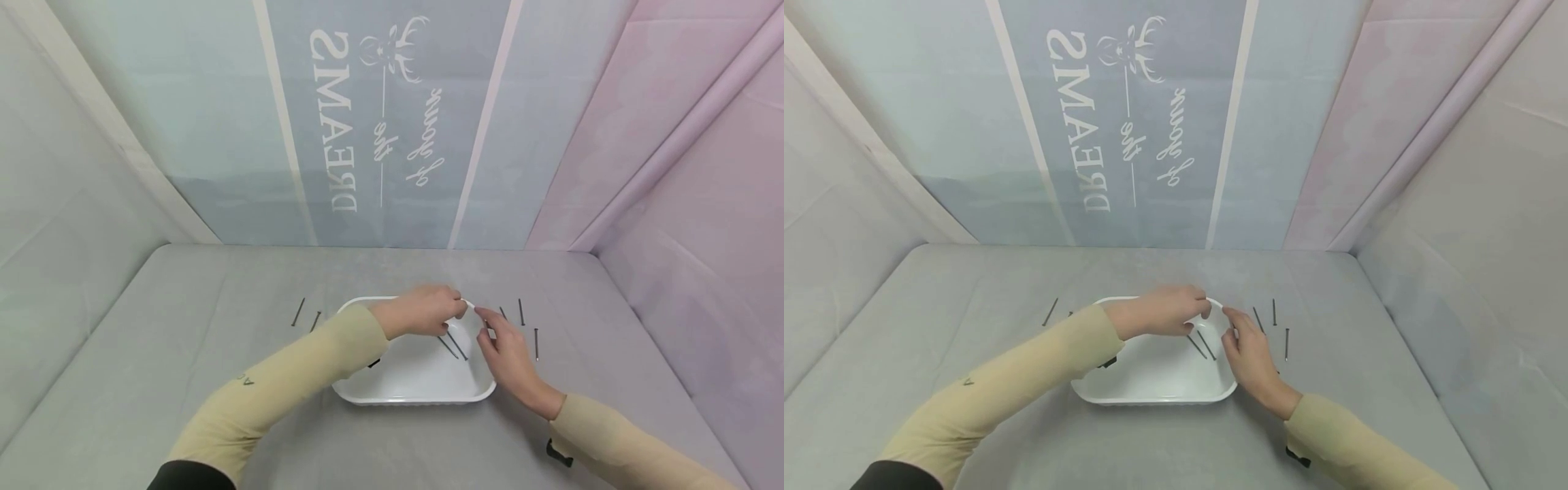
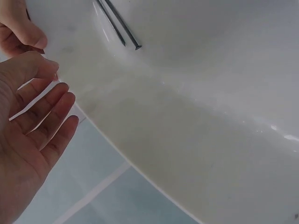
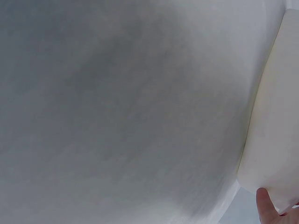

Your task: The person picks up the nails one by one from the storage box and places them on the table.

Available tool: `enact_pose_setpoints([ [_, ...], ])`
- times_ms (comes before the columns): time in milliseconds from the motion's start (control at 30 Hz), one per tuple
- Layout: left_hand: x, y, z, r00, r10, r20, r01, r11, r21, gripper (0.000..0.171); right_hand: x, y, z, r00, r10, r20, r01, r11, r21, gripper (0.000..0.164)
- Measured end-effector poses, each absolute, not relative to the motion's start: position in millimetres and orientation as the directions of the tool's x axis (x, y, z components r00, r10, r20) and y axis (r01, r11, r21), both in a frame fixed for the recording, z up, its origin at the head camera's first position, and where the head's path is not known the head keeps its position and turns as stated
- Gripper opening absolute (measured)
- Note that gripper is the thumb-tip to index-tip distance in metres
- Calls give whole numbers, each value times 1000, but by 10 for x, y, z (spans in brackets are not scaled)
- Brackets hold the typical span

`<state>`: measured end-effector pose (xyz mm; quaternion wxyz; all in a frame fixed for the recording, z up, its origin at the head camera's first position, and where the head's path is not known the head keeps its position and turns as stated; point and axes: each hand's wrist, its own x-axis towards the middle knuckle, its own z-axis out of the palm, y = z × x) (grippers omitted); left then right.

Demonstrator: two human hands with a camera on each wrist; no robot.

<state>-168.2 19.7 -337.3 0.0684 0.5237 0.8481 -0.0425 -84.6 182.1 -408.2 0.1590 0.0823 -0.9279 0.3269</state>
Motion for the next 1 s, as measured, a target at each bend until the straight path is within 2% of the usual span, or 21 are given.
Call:
enact_pose_setpoints([
  [400, -1679, 267, -3474, -436, 872, -222, 888, 457, 49, 24, -880, 1857, -4062, -942, -58, 330, -256, 760, -598, 37],
  [567, -1692, 285, -3568, -410, 883, -226, 899, 433, 61, 24, -892, 1866, -4065, -941, -58, 334, -260, 759, -598, 37],
  [700, -1696, 299, -3638, -384, 896, -225, 913, 405, 52, 24, -894, 1867, -4074, -940, -60, 336, -261, 760, -595, 37],
  [1000, -1678, 319, -3713, -383, 893, -234, 915, 402, 38, 24, -892, 1868, -4073, -941, -65, 331, -262, 760, -595, 37],
])
